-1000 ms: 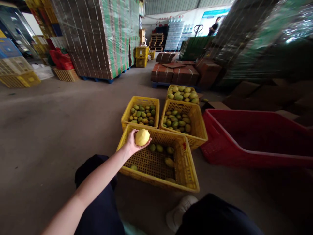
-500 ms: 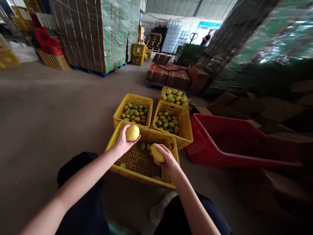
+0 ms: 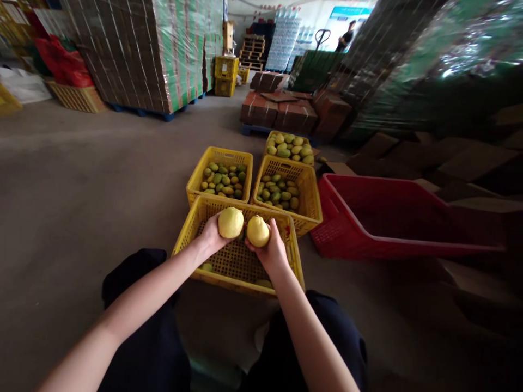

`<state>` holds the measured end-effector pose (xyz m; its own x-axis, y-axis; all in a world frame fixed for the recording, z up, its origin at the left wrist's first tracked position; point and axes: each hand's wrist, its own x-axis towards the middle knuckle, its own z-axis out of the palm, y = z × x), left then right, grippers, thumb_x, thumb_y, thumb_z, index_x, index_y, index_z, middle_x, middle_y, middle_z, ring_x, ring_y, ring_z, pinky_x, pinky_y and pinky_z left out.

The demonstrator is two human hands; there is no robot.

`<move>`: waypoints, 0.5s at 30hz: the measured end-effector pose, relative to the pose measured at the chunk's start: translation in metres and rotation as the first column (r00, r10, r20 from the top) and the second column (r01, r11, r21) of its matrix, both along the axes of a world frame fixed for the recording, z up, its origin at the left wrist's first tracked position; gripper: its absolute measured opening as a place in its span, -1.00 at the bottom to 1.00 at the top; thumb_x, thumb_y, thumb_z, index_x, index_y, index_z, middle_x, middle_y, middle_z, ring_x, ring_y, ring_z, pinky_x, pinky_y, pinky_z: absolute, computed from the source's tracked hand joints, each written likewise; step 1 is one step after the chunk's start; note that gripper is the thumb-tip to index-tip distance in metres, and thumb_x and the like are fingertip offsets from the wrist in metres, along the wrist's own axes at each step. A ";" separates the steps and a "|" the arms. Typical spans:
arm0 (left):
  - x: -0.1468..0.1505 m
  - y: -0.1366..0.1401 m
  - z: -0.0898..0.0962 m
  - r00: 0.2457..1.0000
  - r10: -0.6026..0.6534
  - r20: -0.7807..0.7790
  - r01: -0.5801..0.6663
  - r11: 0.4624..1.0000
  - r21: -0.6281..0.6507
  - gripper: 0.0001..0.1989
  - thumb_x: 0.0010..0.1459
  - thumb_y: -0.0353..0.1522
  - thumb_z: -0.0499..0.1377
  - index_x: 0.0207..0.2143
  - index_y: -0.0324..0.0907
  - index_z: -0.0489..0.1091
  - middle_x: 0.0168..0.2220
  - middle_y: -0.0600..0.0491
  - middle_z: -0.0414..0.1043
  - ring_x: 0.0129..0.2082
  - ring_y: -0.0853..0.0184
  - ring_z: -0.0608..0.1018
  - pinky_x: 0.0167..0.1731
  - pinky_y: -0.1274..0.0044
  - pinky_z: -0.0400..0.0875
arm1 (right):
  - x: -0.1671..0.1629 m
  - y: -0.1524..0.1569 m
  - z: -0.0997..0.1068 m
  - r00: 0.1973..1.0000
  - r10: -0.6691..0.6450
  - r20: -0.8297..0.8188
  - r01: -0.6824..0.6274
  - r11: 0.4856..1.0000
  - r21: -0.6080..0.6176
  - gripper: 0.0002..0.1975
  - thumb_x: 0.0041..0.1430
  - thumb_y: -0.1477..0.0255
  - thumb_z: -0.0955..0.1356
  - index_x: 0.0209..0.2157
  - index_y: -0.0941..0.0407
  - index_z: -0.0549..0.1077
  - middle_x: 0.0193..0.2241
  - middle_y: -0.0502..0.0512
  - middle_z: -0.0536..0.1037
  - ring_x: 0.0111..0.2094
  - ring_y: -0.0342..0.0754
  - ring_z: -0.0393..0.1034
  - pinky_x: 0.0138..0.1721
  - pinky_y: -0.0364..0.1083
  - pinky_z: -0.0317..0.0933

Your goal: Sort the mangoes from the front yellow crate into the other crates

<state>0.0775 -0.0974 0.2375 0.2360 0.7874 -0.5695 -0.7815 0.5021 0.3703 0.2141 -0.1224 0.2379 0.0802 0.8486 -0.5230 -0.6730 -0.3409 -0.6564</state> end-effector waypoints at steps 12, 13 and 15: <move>-0.010 -0.005 0.004 0.994 -0.076 0.075 0.075 0.997 0.018 -0.56 0.30 -0.24 -0.13 -0.09 -0.39 0.37 -0.46 -0.14 0.48 -0.54 0.30 0.53 -0.55 0.55 0.47 | -0.004 0.002 -0.007 0.992 0.092 -0.087 -0.101 0.989 -0.105 -0.77 0.23 0.31 0.23 -0.44 0.12 0.36 -0.67 0.00 0.46 -0.66 -0.10 0.37 -0.73 -0.20 0.20; -0.009 -0.003 0.002 0.995 -0.059 0.076 0.057 0.998 0.024 -0.59 0.29 -0.27 -0.12 -0.07 -0.37 0.37 -0.46 -0.12 0.49 -0.54 0.30 0.53 -0.54 0.54 0.47 | -0.005 0.002 -0.007 0.994 0.092 -0.065 -0.101 0.985 -0.138 -0.74 0.26 0.30 0.20 -0.43 0.12 0.36 -0.67 0.01 0.46 -0.65 -0.09 0.38 -0.73 -0.19 0.20; -0.009 -0.001 0.001 0.998 -0.014 0.061 0.012 0.999 0.036 -0.66 0.26 -0.32 -0.06 -0.04 -0.29 0.37 -0.45 -0.06 0.51 -0.51 0.30 0.55 -0.51 0.52 0.48 | -0.007 0.002 -0.006 0.995 0.096 -0.019 -0.098 0.984 -0.148 -0.69 0.30 0.28 0.16 -0.41 0.13 0.37 -0.67 0.03 0.47 -0.67 -0.09 0.37 -0.76 -0.19 0.16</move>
